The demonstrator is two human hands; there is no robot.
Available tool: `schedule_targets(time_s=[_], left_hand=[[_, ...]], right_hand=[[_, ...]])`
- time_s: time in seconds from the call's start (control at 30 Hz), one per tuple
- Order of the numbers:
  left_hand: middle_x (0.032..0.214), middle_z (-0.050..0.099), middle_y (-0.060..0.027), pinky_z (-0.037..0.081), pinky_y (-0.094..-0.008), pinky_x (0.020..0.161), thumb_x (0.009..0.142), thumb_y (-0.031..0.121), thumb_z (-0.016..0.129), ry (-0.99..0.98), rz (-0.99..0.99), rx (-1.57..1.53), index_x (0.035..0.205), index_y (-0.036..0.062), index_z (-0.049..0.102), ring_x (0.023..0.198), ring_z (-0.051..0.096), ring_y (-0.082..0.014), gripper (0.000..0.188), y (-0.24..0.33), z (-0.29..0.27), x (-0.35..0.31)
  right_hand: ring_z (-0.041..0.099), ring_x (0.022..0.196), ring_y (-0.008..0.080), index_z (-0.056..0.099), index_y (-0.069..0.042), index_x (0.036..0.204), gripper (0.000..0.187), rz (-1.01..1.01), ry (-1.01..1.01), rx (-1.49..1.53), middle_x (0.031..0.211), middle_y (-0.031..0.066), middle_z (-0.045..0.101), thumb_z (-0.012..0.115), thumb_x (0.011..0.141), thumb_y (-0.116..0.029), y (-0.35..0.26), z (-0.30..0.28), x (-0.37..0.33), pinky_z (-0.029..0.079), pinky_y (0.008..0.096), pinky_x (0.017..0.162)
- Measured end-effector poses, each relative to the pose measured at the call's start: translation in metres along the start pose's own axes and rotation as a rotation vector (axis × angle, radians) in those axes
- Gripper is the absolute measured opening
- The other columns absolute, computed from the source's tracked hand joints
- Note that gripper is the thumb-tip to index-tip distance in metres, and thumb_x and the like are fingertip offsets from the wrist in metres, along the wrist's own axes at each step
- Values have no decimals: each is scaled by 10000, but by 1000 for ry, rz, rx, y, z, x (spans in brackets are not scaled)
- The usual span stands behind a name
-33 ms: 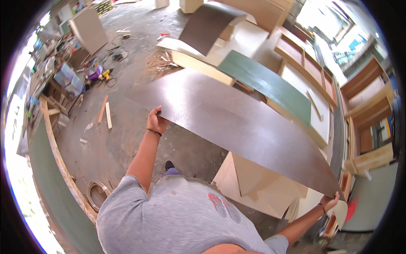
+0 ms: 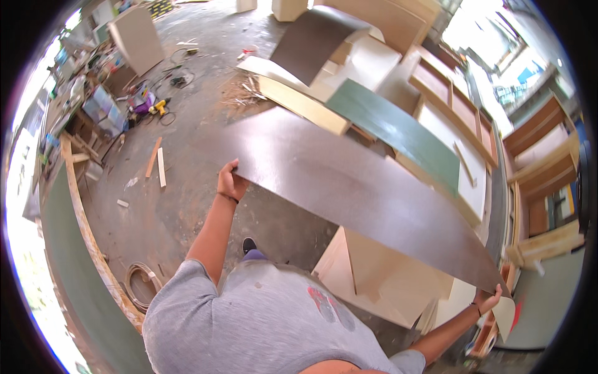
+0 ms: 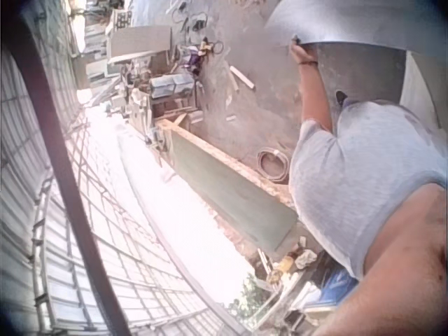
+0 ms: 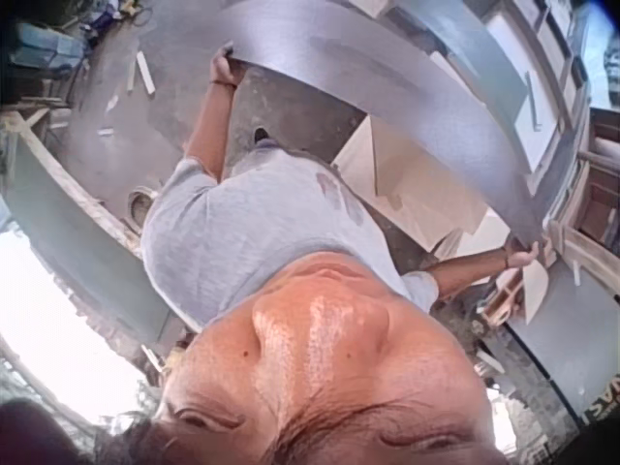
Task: The person applies adhesive to a wooden board and a laminate sheet, then positions the laminate sheet onto the board and wipes the surface with a cloth.
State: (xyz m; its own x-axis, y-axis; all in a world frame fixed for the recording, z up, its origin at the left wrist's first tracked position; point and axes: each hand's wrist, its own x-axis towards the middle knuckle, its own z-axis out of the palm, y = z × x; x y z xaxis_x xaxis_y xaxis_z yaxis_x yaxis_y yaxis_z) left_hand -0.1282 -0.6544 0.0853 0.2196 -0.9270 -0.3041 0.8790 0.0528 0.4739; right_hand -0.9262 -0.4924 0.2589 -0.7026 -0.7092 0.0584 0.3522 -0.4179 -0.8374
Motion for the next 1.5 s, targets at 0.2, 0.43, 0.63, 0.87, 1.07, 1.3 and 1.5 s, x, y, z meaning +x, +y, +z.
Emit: schedule_targets(time_s=[0.2,0.43,0.63,0.87,1.07,1.3,1.5], left_hand=[[1086,611,-123,446,-404,903,835,181,427,116,68,-101,1109,-26,532,993,581,-269,359,65,-89,-19],[938,643,-145,471,-549,797,714,131,438,326,-2,-56,865,9,575,855,600,-331,238,187,-154,-15],[945,623,-166,463,-580,825,750,123,443,267,167,277,847,-3,577,906,581,-354,208,322,-199,27],[945,607,-199,455,-630,840,741,99,471,421,206,346,825,-18,573,930,567,-383,176,548,-187,73],[904,575,-218,461,-652,816,698,82,486,601,437,295,873,-37,535,908,563,-401,217,586,-86,56],[983,616,-136,500,-464,824,709,95,564,319,603,501,1003,-13,581,893,601,-284,314,572,-57,53],[956,601,-105,520,-455,724,839,109,524,312,615,619,997,18,549,834,601,-229,184,624,-5,80]], right_hand=[[562,942,252,556,-1,1018,297,70,-151,-178,992,104,584,556,807,-209,15,184,24,443,377,846],[584,843,219,539,-25,954,212,103,-430,-286,905,85,586,542,789,-157,114,385,63,489,351,785],[592,789,254,501,-32,902,150,253,-678,-440,848,87,531,544,777,-103,229,544,47,535,429,734],[591,763,335,436,-26,927,201,303,-478,-566,856,123,467,519,745,-20,349,670,14,574,548,667],[556,669,343,440,-20,862,145,407,-378,-431,831,133,437,500,732,-45,459,707,14,564,577,621],[581,758,283,487,-76,857,122,542,-531,-207,821,88,499,564,838,-169,581,680,34,527,556,766],[569,1006,358,494,111,1059,374,788,-549,-198,1089,233,561,410,755,-90,609,642,19,497,501,875]])
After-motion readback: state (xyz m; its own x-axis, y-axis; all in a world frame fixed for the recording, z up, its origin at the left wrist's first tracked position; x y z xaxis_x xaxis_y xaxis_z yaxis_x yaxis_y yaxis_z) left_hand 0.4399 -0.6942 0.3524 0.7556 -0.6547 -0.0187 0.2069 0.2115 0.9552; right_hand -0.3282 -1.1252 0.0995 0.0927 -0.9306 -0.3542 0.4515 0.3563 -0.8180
